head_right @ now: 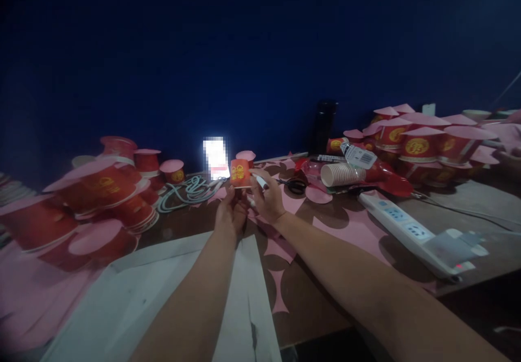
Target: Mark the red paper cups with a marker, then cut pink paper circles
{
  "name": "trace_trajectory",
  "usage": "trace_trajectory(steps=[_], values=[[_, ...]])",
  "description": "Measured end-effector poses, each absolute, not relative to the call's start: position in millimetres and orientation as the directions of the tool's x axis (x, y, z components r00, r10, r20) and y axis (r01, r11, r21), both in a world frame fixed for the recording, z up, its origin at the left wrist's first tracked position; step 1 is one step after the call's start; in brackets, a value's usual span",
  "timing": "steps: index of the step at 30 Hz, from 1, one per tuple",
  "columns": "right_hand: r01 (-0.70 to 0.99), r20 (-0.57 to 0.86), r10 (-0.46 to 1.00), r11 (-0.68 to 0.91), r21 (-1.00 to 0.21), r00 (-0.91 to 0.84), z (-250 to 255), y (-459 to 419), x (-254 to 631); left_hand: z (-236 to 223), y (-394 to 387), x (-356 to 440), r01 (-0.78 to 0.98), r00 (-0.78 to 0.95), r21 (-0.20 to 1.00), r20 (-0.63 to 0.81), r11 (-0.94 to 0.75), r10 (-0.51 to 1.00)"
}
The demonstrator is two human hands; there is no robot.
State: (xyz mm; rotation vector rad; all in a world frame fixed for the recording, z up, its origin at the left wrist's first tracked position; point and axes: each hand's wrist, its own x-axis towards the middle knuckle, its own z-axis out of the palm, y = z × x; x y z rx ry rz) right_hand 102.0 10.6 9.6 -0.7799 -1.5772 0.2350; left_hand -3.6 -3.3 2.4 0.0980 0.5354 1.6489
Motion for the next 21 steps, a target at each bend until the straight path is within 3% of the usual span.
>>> trace_trajectory(steps=[5,11,15,21], values=[[0.138,0.67,0.732,0.656,-0.742,0.125,7.5,14.7,98.9,4.2,-4.4,-1.9,-0.894,-0.201,0.44,-0.222,-0.086,0.954],[-0.137,0.384,0.91,0.405,-0.904,0.157,4.4,23.4,96.9,6.6,-8.3,1.7,-0.872,-0.182,0.482,-0.148,-0.09,0.972],[-0.271,0.236,0.963,0.263,-0.926,0.13,9.1,25.8,97.6,7.4,-10.5,4.0,-0.851,-0.163,0.518,-0.106,-0.086,0.981],[-0.337,0.204,0.972,0.232,-0.912,0.114,13.2,25.0,99.0,6.8,-15.5,12.5,-0.719,-0.113,0.694,-0.061,-0.039,0.992]])
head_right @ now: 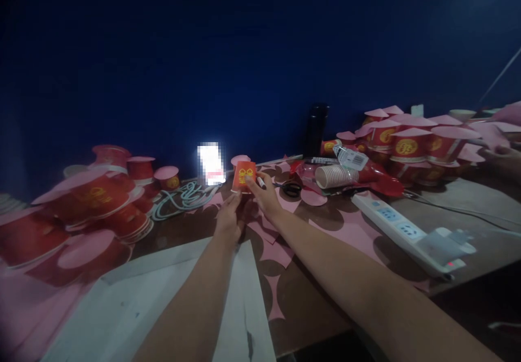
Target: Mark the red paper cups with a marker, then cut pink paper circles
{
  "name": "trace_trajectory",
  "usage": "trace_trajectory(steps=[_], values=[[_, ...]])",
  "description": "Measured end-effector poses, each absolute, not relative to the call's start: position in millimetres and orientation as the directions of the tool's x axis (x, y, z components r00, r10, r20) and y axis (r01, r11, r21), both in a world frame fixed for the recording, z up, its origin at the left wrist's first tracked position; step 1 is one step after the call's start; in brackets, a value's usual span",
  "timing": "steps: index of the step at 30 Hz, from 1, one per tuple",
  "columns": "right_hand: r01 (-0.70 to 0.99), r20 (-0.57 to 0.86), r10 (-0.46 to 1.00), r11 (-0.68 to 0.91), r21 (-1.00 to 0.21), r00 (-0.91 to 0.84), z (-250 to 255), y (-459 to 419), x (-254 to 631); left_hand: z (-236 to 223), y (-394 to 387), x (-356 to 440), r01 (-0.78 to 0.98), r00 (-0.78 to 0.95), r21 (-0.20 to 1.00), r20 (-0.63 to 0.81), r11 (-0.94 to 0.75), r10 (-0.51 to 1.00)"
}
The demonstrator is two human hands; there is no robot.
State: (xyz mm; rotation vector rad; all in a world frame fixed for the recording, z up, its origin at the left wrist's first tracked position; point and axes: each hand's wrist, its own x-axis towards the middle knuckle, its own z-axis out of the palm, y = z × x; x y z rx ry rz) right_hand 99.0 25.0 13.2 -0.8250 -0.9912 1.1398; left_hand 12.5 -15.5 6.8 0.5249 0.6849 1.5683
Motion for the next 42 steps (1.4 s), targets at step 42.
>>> trace_trajectory(steps=[42], values=[[-0.67,0.054,0.975,-0.106,-0.735,-0.215,16.1,34.1,111.8,13.2,-23.0,28.8,-0.904,-0.055,0.427,-0.171,0.024,0.984]])
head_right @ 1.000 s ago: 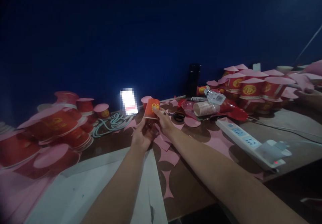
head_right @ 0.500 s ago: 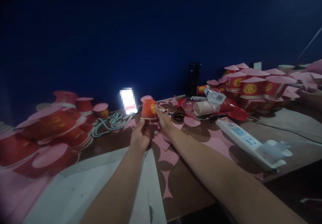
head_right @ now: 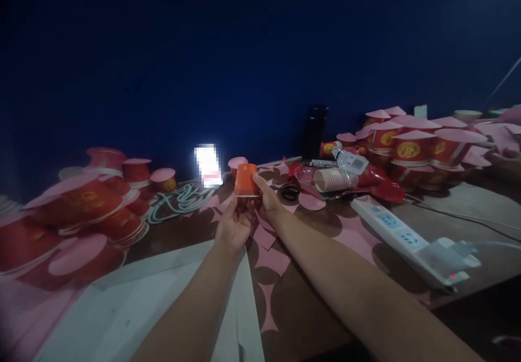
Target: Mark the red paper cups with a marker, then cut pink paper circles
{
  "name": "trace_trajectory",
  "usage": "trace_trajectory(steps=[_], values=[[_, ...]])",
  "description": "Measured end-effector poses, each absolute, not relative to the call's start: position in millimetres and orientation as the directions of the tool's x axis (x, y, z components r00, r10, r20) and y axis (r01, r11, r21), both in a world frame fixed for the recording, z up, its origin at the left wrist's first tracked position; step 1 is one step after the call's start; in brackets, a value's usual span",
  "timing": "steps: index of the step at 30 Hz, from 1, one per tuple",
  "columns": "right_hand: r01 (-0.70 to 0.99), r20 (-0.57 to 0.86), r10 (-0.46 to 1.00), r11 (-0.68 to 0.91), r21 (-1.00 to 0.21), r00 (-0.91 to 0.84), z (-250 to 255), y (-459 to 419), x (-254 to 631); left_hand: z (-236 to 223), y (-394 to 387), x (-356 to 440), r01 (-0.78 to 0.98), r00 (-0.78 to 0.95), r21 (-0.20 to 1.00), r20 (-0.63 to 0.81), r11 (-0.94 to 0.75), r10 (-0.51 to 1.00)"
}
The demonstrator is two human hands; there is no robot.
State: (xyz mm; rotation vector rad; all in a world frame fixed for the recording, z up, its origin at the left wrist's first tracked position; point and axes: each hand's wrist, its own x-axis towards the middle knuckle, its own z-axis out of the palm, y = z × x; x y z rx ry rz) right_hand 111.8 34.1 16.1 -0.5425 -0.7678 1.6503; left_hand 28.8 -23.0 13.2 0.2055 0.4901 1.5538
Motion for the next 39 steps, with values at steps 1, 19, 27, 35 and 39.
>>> trace_trajectory(steps=[1,19,27,35,39], values=[[-0.675,0.055,0.976,-0.104,-0.73,-0.209,15.6,34.4,111.8,13.0,-22.9,28.1,-0.919,-0.041,0.393,-0.173,0.03,0.984],[-0.724,-0.06,0.973,-0.207,-0.658,-0.224,5.1,42.2,110.9,4.5,-15.7,36.9,-0.85,0.045,0.521,-0.075,0.078,0.996],[-0.737,-0.17,0.923,-0.379,-0.559,-0.345,7.1,47.6,116.0,5.5,-14.7,41.1,-0.832,0.073,0.542,-0.097,0.114,0.993],[-0.784,-0.193,0.954,-0.3,-0.544,-0.232,4.4,43.5,114.0,11.0,-14.2,40.9,-0.87,0.006,0.487,-0.141,0.075,0.99],[-0.797,-0.092,0.979,-0.203,-0.569,-0.184,7.1,40.5,112.6,13.0,-17.1,46.4,-0.785,0.042,0.617,-0.033,0.053,0.999]])
